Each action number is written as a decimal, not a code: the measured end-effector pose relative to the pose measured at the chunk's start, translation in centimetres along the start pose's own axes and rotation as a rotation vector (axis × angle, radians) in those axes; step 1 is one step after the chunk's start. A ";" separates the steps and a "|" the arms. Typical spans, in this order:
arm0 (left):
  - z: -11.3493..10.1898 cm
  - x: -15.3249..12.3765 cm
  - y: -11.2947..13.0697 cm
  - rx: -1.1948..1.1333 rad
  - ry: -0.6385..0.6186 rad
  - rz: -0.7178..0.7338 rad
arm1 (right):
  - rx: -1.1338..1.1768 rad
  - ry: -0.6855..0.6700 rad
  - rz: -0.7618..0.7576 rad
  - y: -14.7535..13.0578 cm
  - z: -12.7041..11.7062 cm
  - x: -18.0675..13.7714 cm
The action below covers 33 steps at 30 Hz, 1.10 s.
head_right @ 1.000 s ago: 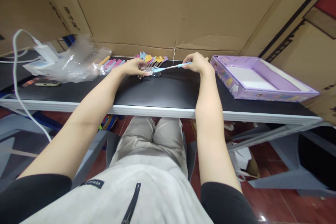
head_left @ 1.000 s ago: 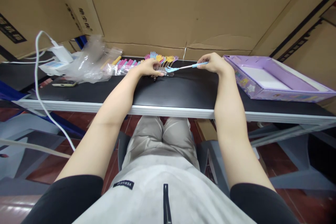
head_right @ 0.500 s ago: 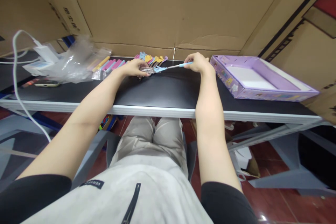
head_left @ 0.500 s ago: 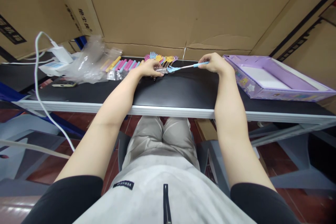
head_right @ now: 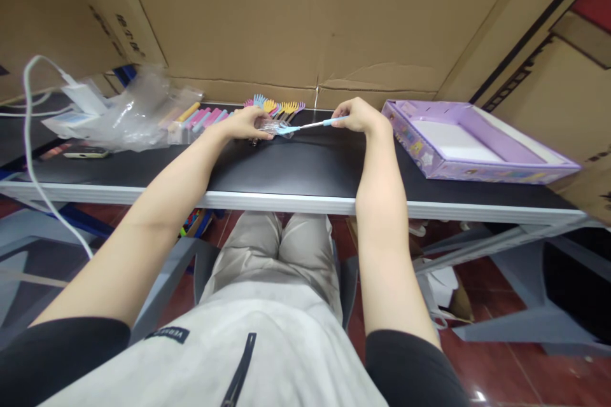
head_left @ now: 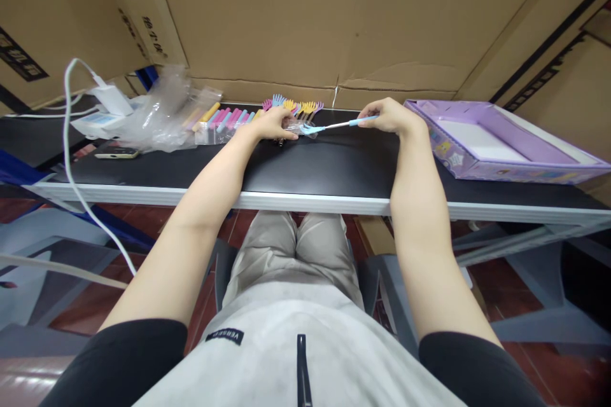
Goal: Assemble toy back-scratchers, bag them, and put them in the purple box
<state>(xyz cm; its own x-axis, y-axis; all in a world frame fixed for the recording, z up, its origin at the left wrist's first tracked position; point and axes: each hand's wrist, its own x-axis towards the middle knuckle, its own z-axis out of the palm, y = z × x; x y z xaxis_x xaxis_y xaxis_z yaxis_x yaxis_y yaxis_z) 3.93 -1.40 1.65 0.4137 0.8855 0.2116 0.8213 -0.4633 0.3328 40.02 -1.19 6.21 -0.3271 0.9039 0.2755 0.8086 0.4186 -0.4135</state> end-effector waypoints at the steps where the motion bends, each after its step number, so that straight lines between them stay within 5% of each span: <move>1: 0.0 0.0 0.0 0.004 0.004 0.013 | 0.004 -0.010 0.017 -0.3 0.0 0.0; 16: 1.0 0.5 -0.4 -0.039 0.051 0.119 | 0.092 -0.005 -0.024 -1.6 2.2 1.0; 33: 0.6 -0.2 1.0 0.057 0.070 0.078 | 0.158 0.014 -0.034 -3.8 4.3 1.3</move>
<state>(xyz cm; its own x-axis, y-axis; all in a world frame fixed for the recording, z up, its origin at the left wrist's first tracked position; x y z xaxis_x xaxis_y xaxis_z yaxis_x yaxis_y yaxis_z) 4.88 -2.03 1.38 0.4509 0.8411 0.2988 0.8095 -0.5263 0.2600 34.39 -1.25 4.38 -0.3456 0.8881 0.3029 0.7095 0.4586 -0.5351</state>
